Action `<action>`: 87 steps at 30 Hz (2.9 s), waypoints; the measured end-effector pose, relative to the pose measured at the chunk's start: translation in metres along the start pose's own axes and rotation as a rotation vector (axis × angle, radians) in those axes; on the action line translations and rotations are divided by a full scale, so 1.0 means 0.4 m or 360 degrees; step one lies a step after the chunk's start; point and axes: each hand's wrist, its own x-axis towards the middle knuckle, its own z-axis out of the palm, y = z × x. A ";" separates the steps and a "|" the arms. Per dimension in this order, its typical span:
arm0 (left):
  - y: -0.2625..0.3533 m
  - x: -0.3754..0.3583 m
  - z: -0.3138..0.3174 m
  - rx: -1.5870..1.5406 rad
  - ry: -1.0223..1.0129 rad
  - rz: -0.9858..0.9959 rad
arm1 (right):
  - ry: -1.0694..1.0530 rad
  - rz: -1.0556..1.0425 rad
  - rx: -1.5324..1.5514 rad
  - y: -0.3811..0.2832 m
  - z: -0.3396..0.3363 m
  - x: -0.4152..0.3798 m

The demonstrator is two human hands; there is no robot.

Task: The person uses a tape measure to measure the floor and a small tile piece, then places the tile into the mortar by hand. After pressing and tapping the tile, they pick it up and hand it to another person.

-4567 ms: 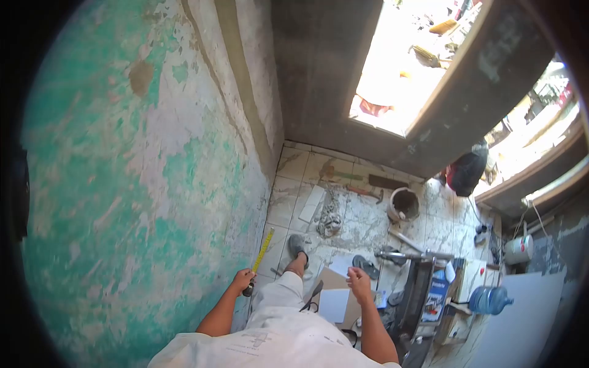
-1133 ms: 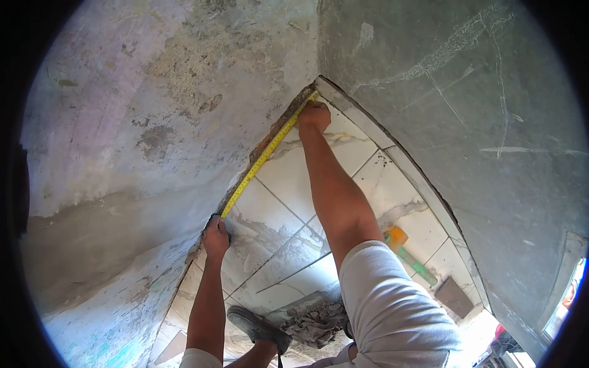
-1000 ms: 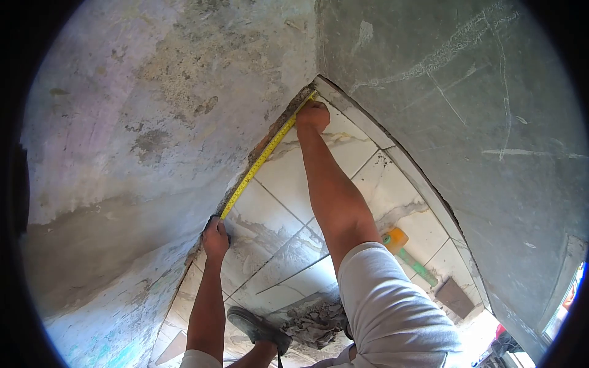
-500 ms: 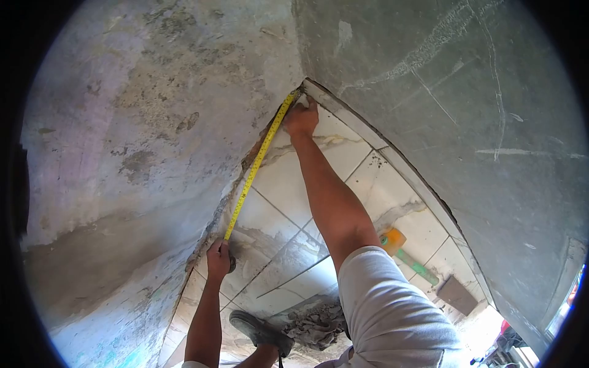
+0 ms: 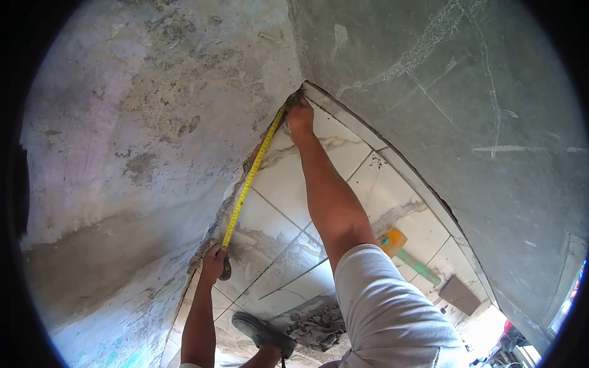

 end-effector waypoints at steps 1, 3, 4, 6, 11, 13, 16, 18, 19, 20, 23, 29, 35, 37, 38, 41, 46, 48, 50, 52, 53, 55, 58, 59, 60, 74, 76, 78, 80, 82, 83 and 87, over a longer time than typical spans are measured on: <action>0.000 -0.002 -0.001 -0.0001 0.0006 0.0007 | 0.0025 0.0089 0.0108 -0.015 -0.001 -0.011; -0.004 -0.006 -0.001 -0.0036 -0.0003 0.0011 | 0.0009 0.0116 0.0096 -0.022 -0.007 -0.015; -0.006 -0.008 0.000 -0.0033 -0.0005 0.0017 | -0.0007 0.0145 0.0081 -0.019 -0.012 -0.011; -0.007 -0.012 0.000 -0.0051 0.0016 0.0013 | 0.0083 -0.0044 -0.0068 0.026 -0.020 0.009; 0.004 -0.014 -0.003 0.0116 0.0084 0.0107 | 0.0553 -0.0391 -0.0427 0.053 -0.030 -0.019; 0.007 -0.004 -0.001 0.0205 0.0085 0.0174 | 0.0653 -0.0040 -0.0303 -0.046 -0.014 -0.130; 0.005 0.027 0.010 0.0321 0.0128 0.0178 | 0.1029 -0.0440 -0.0575 0.059 -0.033 -0.052; 0.010 0.057 0.011 0.0349 0.0136 0.0237 | 0.0899 -0.0301 -0.0564 0.030 -0.034 -0.068; 0.004 0.077 0.010 0.0336 0.0121 0.0228 | 0.0636 -0.0028 -0.0456 0.022 -0.036 -0.073; -0.005 0.090 0.012 0.0324 0.0129 0.0215 | 0.0622 -0.0026 -0.0471 0.010 -0.034 -0.072; 0.024 0.118 0.007 0.0507 0.0187 0.0086 | 0.0406 0.0142 -0.1036 0.013 -0.044 -0.017; 0.011 0.130 0.025 0.0848 0.0379 0.0152 | 0.0103 -0.0444 -0.2719 -0.013 -0.031 -0.008; 0.047 0.135 0.076 0.1207 0.0658 -0.0057 | 0.0154 -0.0306 -0.2784 -0.026 -0.020 -0.018; 0.035 0.145 0.093 0.1329 0.0820 -0.0049 | 0.0104 -0.0330 -0.2832 -0.033 -0.020 -0.026; 0.029 0.149 0.099 0.1368 0.0877 -0.0052 | 0.0082 -0.0353 -0.2874 -0.040 -0.019 -0.029; 0.044 0.144 0.099 0.1408 0.0919 0.0004 | 0.0077 -0.0234 -0.2637 -0.005 -0.044 0.017; 0.093 0.123 0.080 0.1356 0.0696 -0.0106 | 0.0015 -0.0259 -0.2897 -0.027 -0.026 -0.009; 0.088 0.125 0.071 0.1329 0.0637 -0.0138 | 0.0095 -0.0329 -0.2906 -0.028 -0.025 -0.014; 0.089 0.132 0.077 0.1295 0.0577 -0.0163 | 0.0087 -0.0329 -0.2908 -0.034 -0.026 -0.010; 0.090 0.132 0.077 0.1269 0.0605 -0.0211 | 0.0073 -0.0310 -0.2896 -0.016 -0.036 0.003; 0.091 0.134 0.075 0.1274 0.0603 -0.0204 | 0.0102 -0.0219 -0.2639 -0.008 -0.041 0.012; 0.110 0.131 0.066 0.1246 0.0471 -0.0285 | 0.0135 -0.0129 -0.2379 0.004 -0.045 0.027; 0.119 0.124 0.062 0.1236 0.0442 -0.0241 | 0.0241 -0.0028 -0.2147 0.016 -0.049 0.040; 0.121 0.123 0.061 0.1239 0.0438 -0.0237 | 0.0273 0.0022 -0.1980 0.019 -0.050 0.042; 0.122 0.124 0.061 0.1248 0.0451 -0.0247 | 0.0304 0.0068 -0.1813 0.020 -0.051 0.042; 0.079 0.141 0.070 0.1317 0.0511 -0.0200 | 0.0391 -0.0598 -0.1723 0.083 -0.074 0.079; 0.083 0.138 0.069 0.1301 0.0537 -0.0145 | 0.0379 -0.0657 -0.1783 0.066 -0.066 0.061; 0.086 0.138 0.069 0.1263 0.0532 -0.0156 | 0.0362 -0.0662 -0.1922 0.056 -0.066 0.050; 0.089 0.137 0.069 0.1229 0.0521 -0.0186 | 0.0364 -0.0613 -0.1998 0.054 -0.063 0.052; 0.081 0.138 0.071 0.1256 0.0543 -0.0168 | 0.0373 -0.0561 -0.2026 0.065 -0.068 0.068; 0.078 0.139 0.072 0.1257 0.0545 -0.0168 | 0.0366 -0.0527 -0.2053 0.072 -0.072 0.074; 0.070 0.143 0.072 0.1237 0.0543 -0.0166 | 0.0180 -0.0199 -0.2242 0.059 -0.070 0.082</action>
